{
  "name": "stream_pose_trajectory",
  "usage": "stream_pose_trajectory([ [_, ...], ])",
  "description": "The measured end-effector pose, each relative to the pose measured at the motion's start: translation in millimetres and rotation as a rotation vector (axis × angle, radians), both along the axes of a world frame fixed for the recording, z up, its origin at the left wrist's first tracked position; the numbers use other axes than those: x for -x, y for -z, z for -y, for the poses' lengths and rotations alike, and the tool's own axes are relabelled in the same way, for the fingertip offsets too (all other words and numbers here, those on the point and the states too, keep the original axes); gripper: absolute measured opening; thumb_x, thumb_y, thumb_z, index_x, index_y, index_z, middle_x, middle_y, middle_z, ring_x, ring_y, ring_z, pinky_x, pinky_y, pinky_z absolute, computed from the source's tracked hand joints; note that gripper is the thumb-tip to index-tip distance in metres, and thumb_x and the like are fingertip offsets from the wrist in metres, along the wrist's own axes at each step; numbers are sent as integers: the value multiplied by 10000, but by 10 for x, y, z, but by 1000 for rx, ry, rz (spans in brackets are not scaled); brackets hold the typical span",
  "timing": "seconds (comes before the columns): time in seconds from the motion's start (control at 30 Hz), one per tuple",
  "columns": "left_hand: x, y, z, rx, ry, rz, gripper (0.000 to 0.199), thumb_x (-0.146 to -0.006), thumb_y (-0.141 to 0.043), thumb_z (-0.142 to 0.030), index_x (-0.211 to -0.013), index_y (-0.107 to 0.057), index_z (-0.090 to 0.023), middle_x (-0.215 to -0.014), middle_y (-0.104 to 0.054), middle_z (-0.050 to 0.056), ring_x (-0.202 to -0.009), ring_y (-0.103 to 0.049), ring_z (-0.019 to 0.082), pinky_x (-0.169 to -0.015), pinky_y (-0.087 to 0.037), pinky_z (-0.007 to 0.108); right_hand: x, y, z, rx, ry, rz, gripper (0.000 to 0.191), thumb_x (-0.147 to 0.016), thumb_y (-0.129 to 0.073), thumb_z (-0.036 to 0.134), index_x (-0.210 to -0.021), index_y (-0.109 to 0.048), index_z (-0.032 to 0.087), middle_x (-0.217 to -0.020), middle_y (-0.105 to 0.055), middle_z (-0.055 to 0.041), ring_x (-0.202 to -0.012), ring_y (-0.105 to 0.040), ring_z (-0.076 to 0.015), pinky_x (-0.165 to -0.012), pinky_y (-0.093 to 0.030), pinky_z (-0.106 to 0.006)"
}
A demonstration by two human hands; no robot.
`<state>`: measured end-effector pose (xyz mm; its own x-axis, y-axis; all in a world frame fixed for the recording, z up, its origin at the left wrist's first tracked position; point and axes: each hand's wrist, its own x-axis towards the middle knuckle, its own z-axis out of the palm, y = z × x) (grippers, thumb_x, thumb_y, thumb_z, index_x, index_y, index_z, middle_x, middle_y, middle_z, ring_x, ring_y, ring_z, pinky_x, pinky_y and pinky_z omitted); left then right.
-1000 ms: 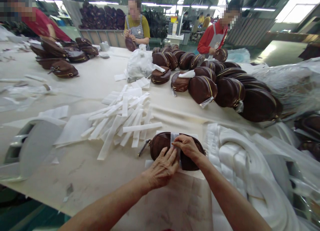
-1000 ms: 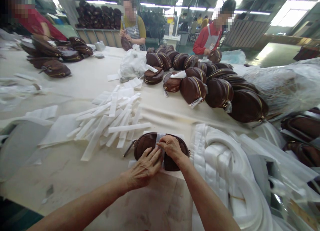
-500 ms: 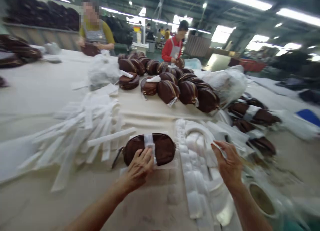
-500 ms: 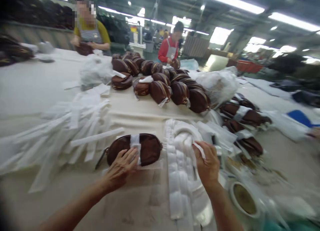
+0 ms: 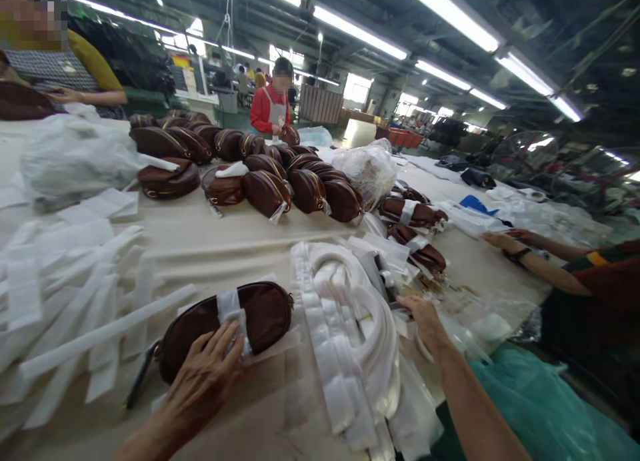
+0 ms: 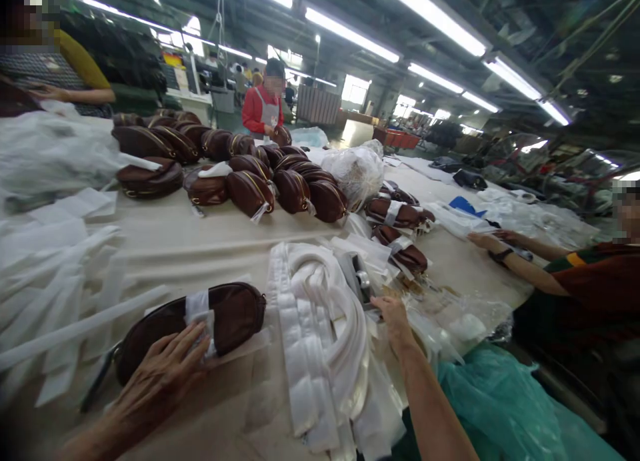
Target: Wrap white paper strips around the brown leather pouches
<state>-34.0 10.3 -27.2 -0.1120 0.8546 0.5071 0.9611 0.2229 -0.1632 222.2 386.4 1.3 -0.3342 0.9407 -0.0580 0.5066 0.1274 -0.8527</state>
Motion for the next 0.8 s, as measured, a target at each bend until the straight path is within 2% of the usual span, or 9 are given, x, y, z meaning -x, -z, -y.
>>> stream_pose_trajectory([
  [0.17, 15, 39, 17, 22, -4, 16, 290, -868, -383, -161, -1032, -619, -115, -1185, -597, 201, -1091, -578, 296, -874, -418, 400, -62, -64, 0, 110, 102, -200, 337, -481, -709, 497, -601, -672, 185, -584, -645, -18, -557, -573, -178, -532, -436, -298],
  [0.27, 40, 37, 22, 28, 3, -1, 284, -882, -383, -184, -1034, -613, -118, -1194, -592, 201, -1091, -577, 295, -875, -419, 397, -305, -129, 119, 110, 157, -294, 348, -445, -738, 495, -587, -648, 190, -710, -675, -20, -689, -601, -182, -619, -465, -287],
  [0.37, 75, 16, 23, 25, 37, -51, 275, -889, -389, -197, -1032, -609, -115, -1176, -598, 205, -1073, -586, 294, -865, -420, 387, -610, -126, 336, 148, 200, -313, 358, -453, -748, 501, -609, -658, 191, -735, -682, -30, -699, -611, -187, -630, -479, -293],
  [0.47, 103, -8, 20, 35, 82, -93, 262, -883, -424, -211, -1047, -604, -113, -1164, -601, 207, -1053, -596, 292, -854, -422, 375, -769, -29, 525, 218, 219, -270, 366, -463, -739, 515, -623, -663, 195, -668, -678, -46, -635, -611, -191, -583, -484, -304],
  [0.57, 98, -8, 7, 24, 76, -67, 268, -884, -403, -189, -1034, -608, -104, -1165, -597, 216, -1051, -595, 295, -854, -425, 382, -732, 57, 573, 268, 208, -183, 368, -476, -713, 525, -631, -655, 197, -594, -647, -36, -560, -584, -177, -537, -465, -300],
  [0.7, 12, 11, 5, 22, -16, 51, 286, -870, -387, -164, -1034, -614, -105, -1192, -587, 209, -1110, -561, 301, -886, -416, 408, -692, 12, 530, 257, 172, -16, 297, -462, -669, 496, -579, -632, 226, -537, -610, -25, -493, -543, -182, -512, -431, -329],
  [0.8, -84, -12, 29, 91, -71, 130, 282, -841, -466, -165, -1081, -602, -106, -1230, -572, 199, -1161, -534, 289, -930, -400, 406, -877, -30, 510, 166, 142, 173, 132, -437, -624, 397, -459, -563, 282, -472, -571, -53, -443, -521, -227, -508, -402, -401],
])
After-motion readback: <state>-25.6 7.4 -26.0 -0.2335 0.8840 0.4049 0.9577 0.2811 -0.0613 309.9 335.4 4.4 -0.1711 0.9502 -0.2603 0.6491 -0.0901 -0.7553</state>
